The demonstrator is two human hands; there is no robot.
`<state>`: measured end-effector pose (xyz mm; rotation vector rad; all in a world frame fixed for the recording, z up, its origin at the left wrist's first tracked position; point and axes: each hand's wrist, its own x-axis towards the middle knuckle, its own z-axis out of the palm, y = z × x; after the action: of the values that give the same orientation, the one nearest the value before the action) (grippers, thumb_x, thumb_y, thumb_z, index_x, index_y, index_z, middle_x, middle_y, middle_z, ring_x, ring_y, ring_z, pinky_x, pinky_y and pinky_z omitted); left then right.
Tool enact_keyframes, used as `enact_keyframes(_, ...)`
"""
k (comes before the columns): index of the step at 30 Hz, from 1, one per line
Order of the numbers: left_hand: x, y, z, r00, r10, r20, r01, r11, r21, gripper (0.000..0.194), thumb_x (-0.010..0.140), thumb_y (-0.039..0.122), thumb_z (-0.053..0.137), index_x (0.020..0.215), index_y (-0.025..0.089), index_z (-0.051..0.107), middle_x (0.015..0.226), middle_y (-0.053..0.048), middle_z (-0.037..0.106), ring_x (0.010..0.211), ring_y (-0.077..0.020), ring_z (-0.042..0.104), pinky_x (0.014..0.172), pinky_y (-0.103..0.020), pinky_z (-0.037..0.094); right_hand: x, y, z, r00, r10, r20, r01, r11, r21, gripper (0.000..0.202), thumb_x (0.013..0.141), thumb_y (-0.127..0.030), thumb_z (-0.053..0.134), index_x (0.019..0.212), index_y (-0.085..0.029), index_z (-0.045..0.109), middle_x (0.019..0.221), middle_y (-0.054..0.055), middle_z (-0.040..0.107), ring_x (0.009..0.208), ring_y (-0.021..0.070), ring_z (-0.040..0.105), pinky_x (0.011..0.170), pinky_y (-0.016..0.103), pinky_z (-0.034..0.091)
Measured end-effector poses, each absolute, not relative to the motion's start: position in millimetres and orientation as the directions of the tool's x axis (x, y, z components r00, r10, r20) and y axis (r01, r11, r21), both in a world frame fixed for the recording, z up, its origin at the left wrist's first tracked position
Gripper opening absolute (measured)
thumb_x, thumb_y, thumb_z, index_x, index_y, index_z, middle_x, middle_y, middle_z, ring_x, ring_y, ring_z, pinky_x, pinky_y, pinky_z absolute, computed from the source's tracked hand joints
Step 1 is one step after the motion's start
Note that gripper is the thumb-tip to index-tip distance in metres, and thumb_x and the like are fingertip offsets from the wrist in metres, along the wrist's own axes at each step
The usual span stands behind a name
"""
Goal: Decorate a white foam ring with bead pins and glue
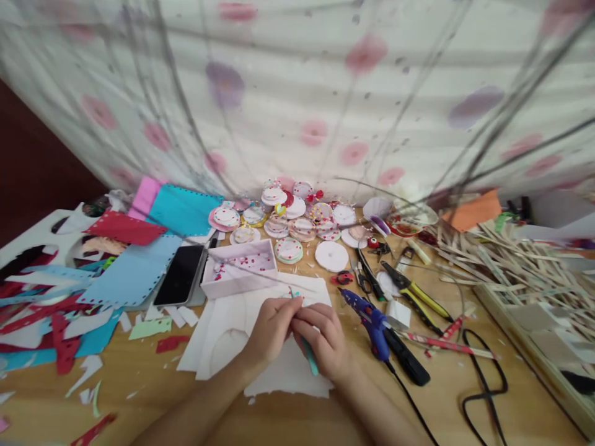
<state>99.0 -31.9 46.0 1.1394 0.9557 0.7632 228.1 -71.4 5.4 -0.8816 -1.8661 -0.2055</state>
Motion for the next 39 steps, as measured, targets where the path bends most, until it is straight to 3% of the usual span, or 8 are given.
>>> enact_keyframes(8, 115.7, -36.8, 39.8, 0.417, 0.884, -0.213, 0.115, 0.181, 0.977, 0.052, 0.088, 0.054, 0.044, 0.051, 0.019, 0.034, 0.042, 0.006, 0.028, 0.042, -0.0084, 0.027, 0.044, -0.025, 0.021, 243.6, -75.2, -7.5, -0.083, 0.505, 0.859, 0.726, 0.621, -0.295, 0.031, 0.084, -0.009, 0.059, 0.110, -0.026, 0.058, 0.096, 0.006, 0.066, 0.089, 0.0204, 0.061, 0.072, 0.040, 0.055)
enact_keyframes(11, 108.2, -44.7, 42.0, 0.357, 0.928, -0.105, 0.279, 0.002, 0.960, 0.047, 0.093, 0.048, 0.038, 0.057, 0.018, 0.046, 0.046, 0.005, 0.036, 0.045, -0.0107, 0.035, 0.048, -0.026, 0.028, 239.0, -72.2, -5.1, 0.095, 0.532, 0.841, 0.655, 0.603, -0.455, 0.030, 0.080, -0.005, 0.062, 0.100, -0.025, 0.055, 0.086, 0.003, 0.062, 0.076, 0.0171, 0.057, 0.063, 0.034, 0.052)
enact_keyframes(15, 90.1, -40.7, 31.6, 0.243, 0.943, 0.226, 0.568, -0.327, 0.755, 0.023, 0.089, 0.034, 0.051, 0.073, 0.019, 0.059, 0.064, 0.000, 0.054, 0.063, -0.0157, 0.049, 0.064, -0.029, 0.036, 230.2, -65.9, 1.1, 0.419, 0.613, 0.670, 0.418, 0.525, -0.741, 0.025, 0.081, -0.004, 0.058, 0.088, -0.024, 0.045, 0.077, 0.000, 0.055, 0.071, 0.0153, 0.054, 0.063, 0.032, 0.048)
enact_keyframes(18, 81.5, -26.8, 19.5, 0.261, 0.894, 0.365, 0.679, -0.438, 0.589, 0.011, 0.079, 0.030, 0.064, 0.078, 0.019, 0.061, 0.075, -0.002, 0.058, 0.075, -0.0202, 0.053, 0.074, -0.033, 0.037, 226.8, -62.1, 2.2, 0.511, 0.682, 0.523, 0.255, 0.460, -0.850, 0.020, 0.084, -0.010, 0.057, 0.085, -0.023, 0.042, 0.075, -0.001, 0.051, 0.070, 0.0139, 0.054, 0.064, 0.029, 0.047)
enact_keyframes(21, 76.6, -15.8, 11.4, 0.340, 0.870, 0.357, 0.655, -0.492, 0.573, 0.005, 0.080, 0.022, 0.062, 0.076, 0.019, 0.061, 0.074, -0.002, 0.057, 0.077, -0.0201, 0.053, 0.075, -0.034, 0.037, 225.1, -60.3, -0.1, 0.511, 0.736, 0.444, 0.163, 0.424, -0.891, 0.020, 0.085, -0.014, 0.059, 0.085, -0.023, 0.041, 0.075, -0.002, 0.049, 0.069, 0.0129, 0.053, 0.063, 0.028, 0.046)
enact_keyframes(26, 66.4, -12.8, 5.4, 0.364, 0.871, 0.329, 0.553, -0.487, 0.676, 0.008, 0.081, 0.014, 0.056, 0.075, 0.019, 0.059, 0.072, -0.001, 0.054, 0.074, -0.0175, 0.053, 0.074, -0.032, 0.039, 222.1, -59.6, -4.0, 0.483, 0.794, 0.368, 0.070, 0.384, -0.921, 0.020, 0.084, -0.015, 0.061, 0.087, -0.023, 0.042, 0.076, -0.003, 0.048, 0.066, 0.0114, 0.053, 0.061, 0.026, 0.047)
enact_keyframes(39, 60.8, -18.1, -7.5, 0.313, 0.903, 0.295, 0.401, -0.407, 0.821, 0.012, 0.084, 0.016, 0.055, 0.073, 0.018, 0.058, 0.071, -0.002, 0.051, 0.068, -0.0156, 0.049, 0.064, -0.029, 0.041, 217.9, -62.7, -15.6, 0.387, 0.858, 0.339, 0.117, 0.319, -0.940, 0.021, 0.084, -0.015, 0.060, 0.085, -0.023, 0.041, 0.074, -0.003, 0.048, 0.066, 0.0120, 0.055, 0.061, 0.026, 0.048)
